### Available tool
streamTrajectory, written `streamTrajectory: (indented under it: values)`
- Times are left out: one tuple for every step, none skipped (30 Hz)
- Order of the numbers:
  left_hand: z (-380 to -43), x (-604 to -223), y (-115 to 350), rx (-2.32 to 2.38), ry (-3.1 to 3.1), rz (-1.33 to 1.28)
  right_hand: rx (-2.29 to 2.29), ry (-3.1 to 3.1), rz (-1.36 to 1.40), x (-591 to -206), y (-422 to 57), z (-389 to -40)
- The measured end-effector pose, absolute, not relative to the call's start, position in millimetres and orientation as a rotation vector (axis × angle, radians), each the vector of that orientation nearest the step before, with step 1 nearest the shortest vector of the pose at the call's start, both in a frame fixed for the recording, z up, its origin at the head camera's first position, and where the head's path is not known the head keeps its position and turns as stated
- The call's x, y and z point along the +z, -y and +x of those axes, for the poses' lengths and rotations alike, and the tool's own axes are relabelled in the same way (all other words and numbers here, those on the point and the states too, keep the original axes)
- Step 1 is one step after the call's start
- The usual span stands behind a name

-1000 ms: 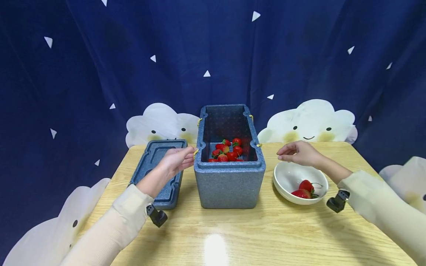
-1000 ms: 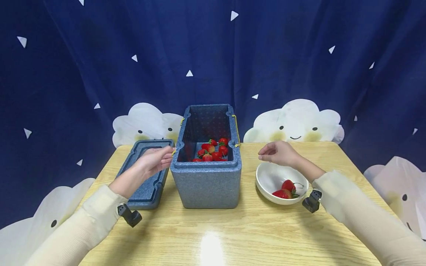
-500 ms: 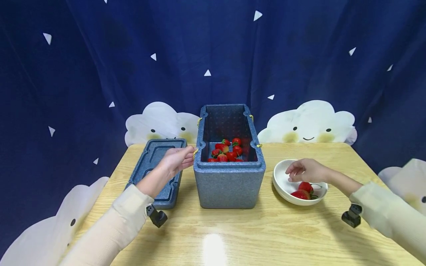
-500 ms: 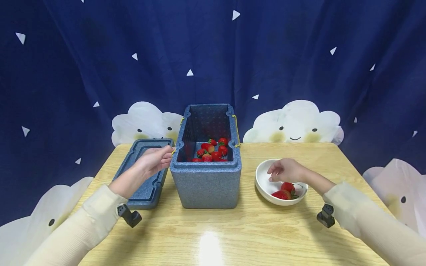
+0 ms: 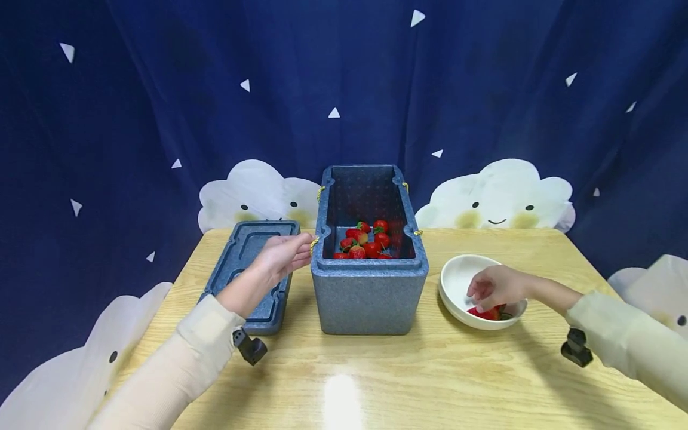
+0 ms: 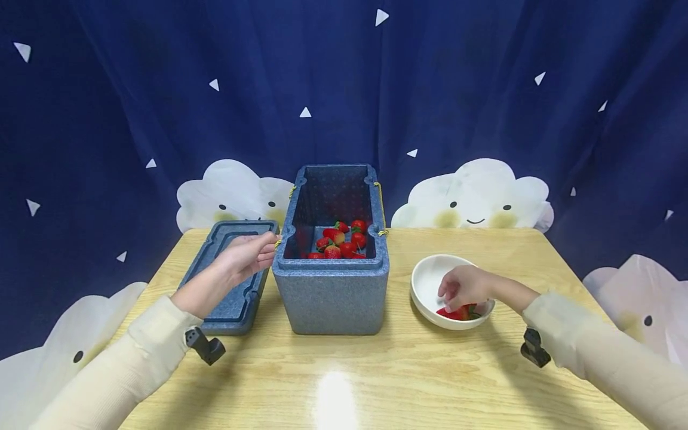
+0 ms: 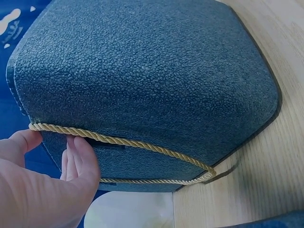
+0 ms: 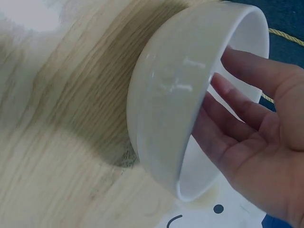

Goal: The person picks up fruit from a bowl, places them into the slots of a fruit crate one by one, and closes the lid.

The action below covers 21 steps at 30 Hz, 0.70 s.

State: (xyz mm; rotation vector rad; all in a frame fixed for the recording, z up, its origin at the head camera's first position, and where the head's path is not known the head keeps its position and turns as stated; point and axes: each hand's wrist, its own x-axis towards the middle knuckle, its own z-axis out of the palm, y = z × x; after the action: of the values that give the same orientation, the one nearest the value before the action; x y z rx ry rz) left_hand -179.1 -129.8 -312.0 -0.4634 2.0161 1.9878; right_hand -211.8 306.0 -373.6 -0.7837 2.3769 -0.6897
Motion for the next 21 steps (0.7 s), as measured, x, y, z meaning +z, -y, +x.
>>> streamTrajectory:
  values:
    - [-179.5, -311.6, 130.2, 1.988, -2.016, -0.46, -0.671, -2.371, -0.788, -372.8, -305.4, -213.1]
    - [-179.7, -311.4, 130.4, 1.989, -2.016, -0.459, -0.655, -2.362, -0.791, -372.1, -304.6, -214.1]
    - [-180.0, -311.5, 130.6, 1.99, -2.015, -0.459, -0.64, -2.351, -0.791, -371.4, -303.7, -214.8]
    - [-180.4, -311.7, 130.7, 1.99, -2.015, -0.461, -0.633, -2.336, -0.799, -370.9, -302.8, -215.2]
    - [-180.7, -312.1, 130.9, 1.99, -2.015, -0.461, -0.618, -2.325, -0.809, -370.7, -301.8, -215.6]
    - [-180.8, -312.3, 131.1, 1.991, -2.013, -0.464, -0.601, -2.313, -0.822, -370.5, -300.7, -216.0]
    - [-180.9, -312.4, 131.3, 1.993, -2.011, -0.466, -0.581, -2.301, -0.835, -370.5, -299.7, -216.4]
    - [-180.6, -312.4, 131.5, 1.996, -2.008, -0.468, -0.555, -2.291, -0.842, -370.7, -298.8, -216.8]
    - [-180.4, -312.2, 131.6, 1.997, -2.007, -0.473, -0.527, -2.285, -0.85, -370.7, -298.0, -217.2]
    - [-180.2, -312.0, 131.7, 1.999, -2.006, -0.476, -0.5, -2.281, -0.856, -370.9, -297.5, -217.7]
    - [-180.0, -311.9, 131.8, 2.0, -2.005, -0.48, -0.473, -2.278, -0.862, -370.9, -297.0, -218.2]
    - [-179.9, -311.8, 131.8, 1.999, -2.006, -0.484, -0.451, -2.277, -0.857, -371.0, -296.7, -218.7]
    - [-179.9, -311.6, 131.7, 2.0, -2.006, -0.487, -0.437, -2.273, -0.85, -371.1, -296.6, -219.2]
    - [-180.3, -311.7, 131.5, 2.0, -2.007, -0.49, -0.425, -2.272, -0.843, -371.2, -296.8, -219.6]
    - [-180.6, -311.8, 131.4, 1.997, -2.009, -0.495, -0.419, -2.27, -0.837, -371.1, -296.8, -219.8]
    - [-180.9, -311.9, 131.2, 1.996, -2.01, -0.498, -0.416, -2.267, -0.831, -371.0, -297.1, -220.1]
    - [-181.4, -312.1, 131.0, 1.994, -2.011, -0.499, -0.415, -2.264, -0.823, -371.0, -297.3, -220.3]
    - [-181.6, -312.2, 130.8, 1.992, -2.011, -0.501, -0.418, -2.259, -0.815, -371.0, -297.4, -220.4]
    - [-181.7, -312.3, 130.7, 1.991, -2.012, -0.501, -0.422, -2.257, -0.807, -370.9, -297.5, -220.5]
    - [-181.8, -312.3, 130.7, 1.989, -2.013, -0.501, -0.424, -2.255, -0.803, -370.6, -297.6, -220.5]
    - [-181.5, -312.3, 130.7, 1.986, -2.015, -0.502, -0.427, -2.257, -0.8, -370.3, -297.7, -220.5]
